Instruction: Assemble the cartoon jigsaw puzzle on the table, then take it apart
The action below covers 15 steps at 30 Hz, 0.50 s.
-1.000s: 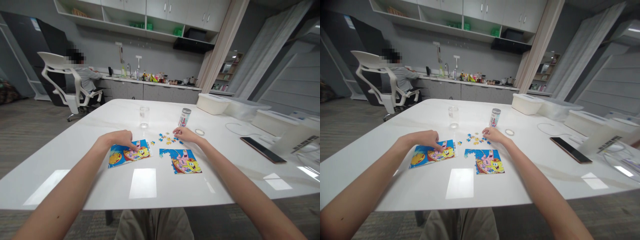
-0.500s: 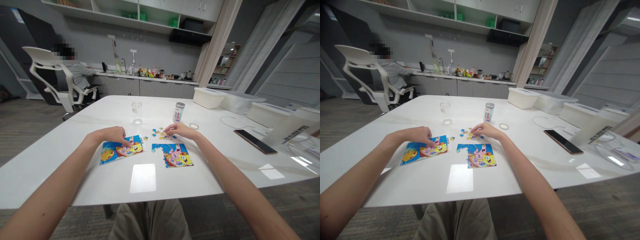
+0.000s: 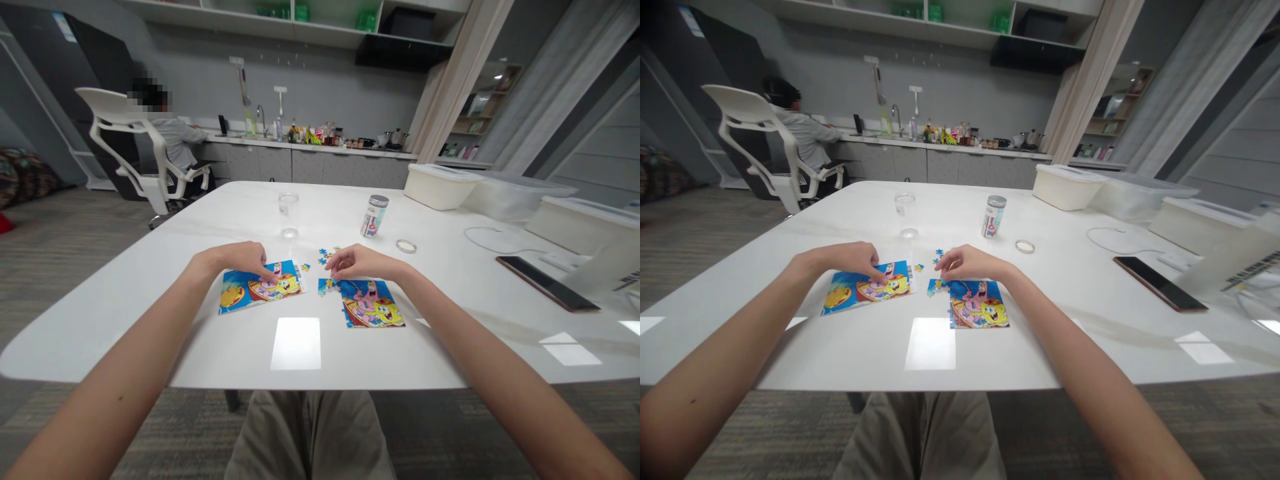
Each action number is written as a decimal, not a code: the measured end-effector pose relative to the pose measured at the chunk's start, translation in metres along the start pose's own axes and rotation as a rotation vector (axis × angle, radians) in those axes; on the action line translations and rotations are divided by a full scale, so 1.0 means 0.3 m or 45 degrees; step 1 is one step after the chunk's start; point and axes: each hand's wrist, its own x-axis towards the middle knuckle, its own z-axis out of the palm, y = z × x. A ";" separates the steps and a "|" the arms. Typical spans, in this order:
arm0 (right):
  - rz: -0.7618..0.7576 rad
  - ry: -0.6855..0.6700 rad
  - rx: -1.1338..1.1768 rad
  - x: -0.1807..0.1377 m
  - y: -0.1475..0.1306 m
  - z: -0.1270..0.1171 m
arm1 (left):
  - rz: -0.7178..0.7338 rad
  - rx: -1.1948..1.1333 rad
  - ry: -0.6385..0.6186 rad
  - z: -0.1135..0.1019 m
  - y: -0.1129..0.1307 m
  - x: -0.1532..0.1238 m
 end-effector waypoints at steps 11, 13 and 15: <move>-0.032 -0.073 -0.264 -0.008 -0.026 0.009 | -0.007 -0.019 -0.020 -0.002 0.003 -0.002; -0.043 -0.088 -0.276 -0.008 -0.026 0.010 | -0.008 -0.030 -0.018 0.000 0.000 0.001; -0.060 -0.098 -0.288 -0.007 -0.025 0.011 | -0.013 -0.038 -0.015 0.001 -0.005 0.004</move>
